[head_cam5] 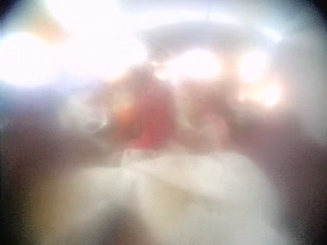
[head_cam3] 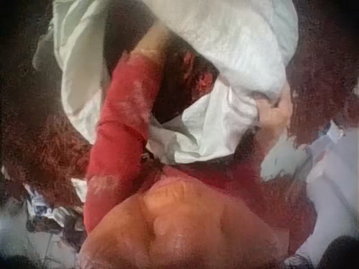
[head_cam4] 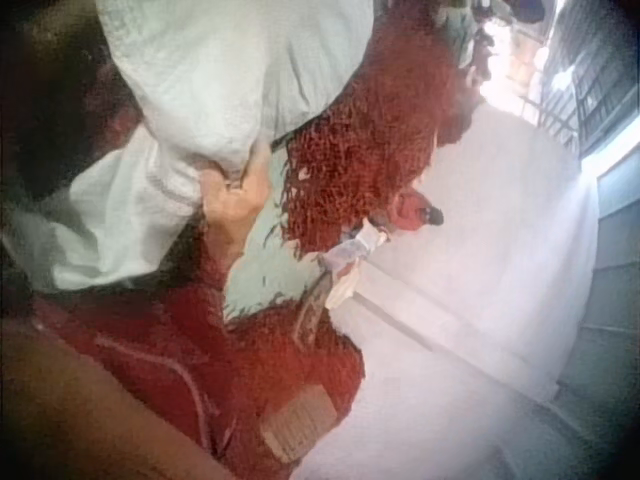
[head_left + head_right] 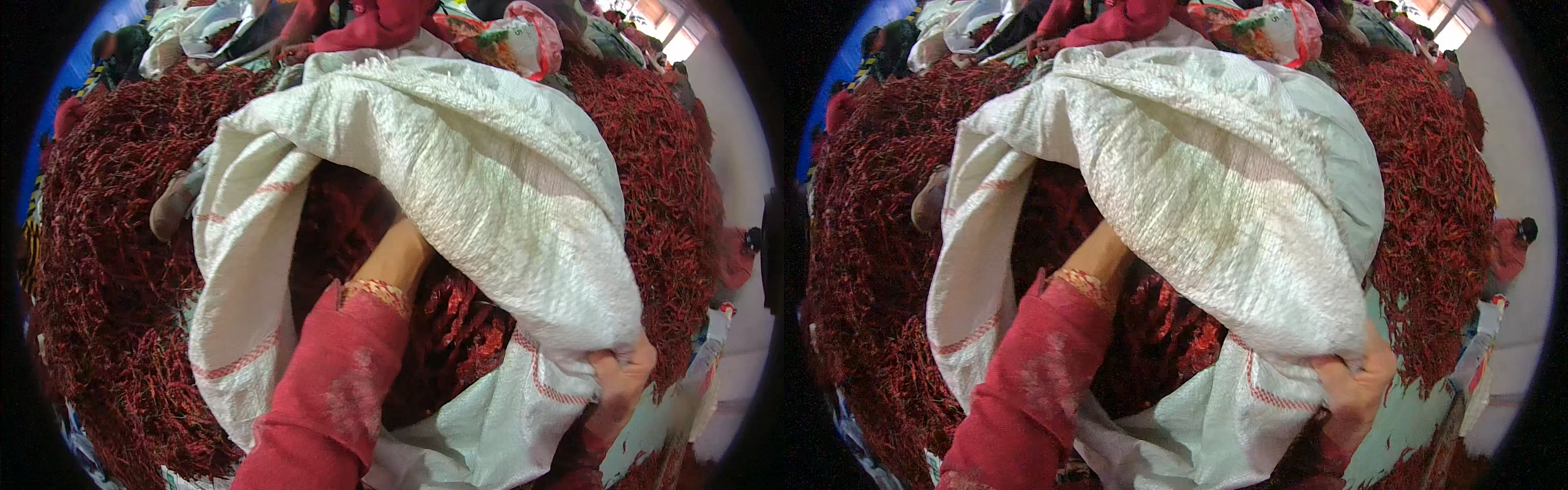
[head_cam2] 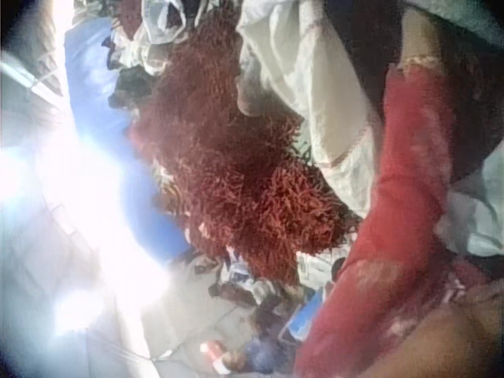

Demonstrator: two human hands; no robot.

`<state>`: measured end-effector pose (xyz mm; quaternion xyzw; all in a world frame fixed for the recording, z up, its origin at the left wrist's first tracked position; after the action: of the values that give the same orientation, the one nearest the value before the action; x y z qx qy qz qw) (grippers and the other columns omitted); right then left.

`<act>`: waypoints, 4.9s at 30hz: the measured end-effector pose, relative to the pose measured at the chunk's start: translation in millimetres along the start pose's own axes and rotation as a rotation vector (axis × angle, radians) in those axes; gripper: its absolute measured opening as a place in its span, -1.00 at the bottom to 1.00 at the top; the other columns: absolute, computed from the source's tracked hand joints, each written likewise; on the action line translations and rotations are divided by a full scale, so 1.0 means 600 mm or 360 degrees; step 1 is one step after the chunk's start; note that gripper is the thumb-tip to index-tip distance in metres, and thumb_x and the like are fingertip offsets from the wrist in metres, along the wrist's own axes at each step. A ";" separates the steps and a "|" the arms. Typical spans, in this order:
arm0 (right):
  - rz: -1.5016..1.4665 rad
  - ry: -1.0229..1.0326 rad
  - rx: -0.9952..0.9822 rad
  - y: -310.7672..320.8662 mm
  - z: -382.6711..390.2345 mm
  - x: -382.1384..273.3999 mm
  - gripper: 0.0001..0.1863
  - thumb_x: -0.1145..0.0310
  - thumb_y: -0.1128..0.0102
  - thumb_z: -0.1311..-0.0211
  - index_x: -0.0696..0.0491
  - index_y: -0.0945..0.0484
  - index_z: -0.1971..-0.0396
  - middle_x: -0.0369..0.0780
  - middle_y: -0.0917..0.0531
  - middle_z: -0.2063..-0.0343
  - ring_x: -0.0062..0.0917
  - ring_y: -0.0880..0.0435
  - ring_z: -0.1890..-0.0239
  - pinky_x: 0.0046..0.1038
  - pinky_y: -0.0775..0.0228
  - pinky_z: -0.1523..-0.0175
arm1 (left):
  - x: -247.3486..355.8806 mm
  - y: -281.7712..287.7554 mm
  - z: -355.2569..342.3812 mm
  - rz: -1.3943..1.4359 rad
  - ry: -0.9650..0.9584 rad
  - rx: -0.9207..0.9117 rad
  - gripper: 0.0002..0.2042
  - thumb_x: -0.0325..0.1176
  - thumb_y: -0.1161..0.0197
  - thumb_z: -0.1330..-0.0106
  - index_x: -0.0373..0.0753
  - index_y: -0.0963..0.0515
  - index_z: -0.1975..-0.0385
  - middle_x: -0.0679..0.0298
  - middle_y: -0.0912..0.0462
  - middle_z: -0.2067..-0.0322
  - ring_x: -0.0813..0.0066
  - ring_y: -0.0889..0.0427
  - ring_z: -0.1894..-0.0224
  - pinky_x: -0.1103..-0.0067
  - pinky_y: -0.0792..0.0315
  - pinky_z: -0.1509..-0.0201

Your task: The person sits on the floor and removes stems from dried red chilies by hand. The person places the de-stemmed chilies into a white sack and discards the stems onto the floor.

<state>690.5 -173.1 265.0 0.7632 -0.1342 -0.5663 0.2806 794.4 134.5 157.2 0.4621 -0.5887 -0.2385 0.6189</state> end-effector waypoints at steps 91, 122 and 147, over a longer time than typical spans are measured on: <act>0.0096 0.1302 -0.1733 -0.820 0.800 -0.194 -0.73 0.24 -0.18 -0.06 0.17 -0.57 0.42 -0.02 -0.61 0.48 -0.12 -0.61 0.39 -0.21 -0.44 0.27 | -0.345 0.062 1.350 0.2862 0.1258 0.2015 -0.82 -0.32 -0.08 -0.37 -0.33 -0.46 0.26 0.47 -0.28 0.60 0.79 -0.13 0.69 0.81 -0.06 0.66; 0.0045 0.1658 -0.1801 -0.775 0.766 -0.249 -0.82 0.54 -0.11 0.08 0.08 -0.55 0.39 -0.06 -0.52 0.31 -0.09 -0.58 0.36 -0.17 -0.44 0.26 | -0.321 0.051 1.319 0.2877 0.1412 0.1888 -0.87 -0.38 -0.20 -0.28 -0.24 -0.40 0.31 0.45 -0.33 0.60 0.74 -0.25 0.64 0.74 -0.16 0.58; 0.0239 0.1454 -0.1466 -0.655 0.698 -0.206 -0.94 0.49 -0.08 -0.04 0.12 -0.40 0.53 -0.07 -0.49 0.54 -0.07 -0.56 0.46 -0.14 -0.38 0.40 | -0.216 0.129 1.216 0.0830 0.1121 0.0976 -0.89 -0.39 -0.11 -0.28 -0.30 -0.41 0.37 0.22 -0.40 0.62 0.28 -0.45 0.57 0.45 -0.30 0.50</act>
<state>212.7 92.8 50.2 0.7173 0.2020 -0.1635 0.6465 57.5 66.6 69.7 0.5122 -0.4833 0.2758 0.6543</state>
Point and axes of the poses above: each hand's wrist, its own z-axis away from the middle knuckle, its own y-axis out of the back of the hand, x = y × z, the point moved 9 cm from there along -z, towards the middle knuckle
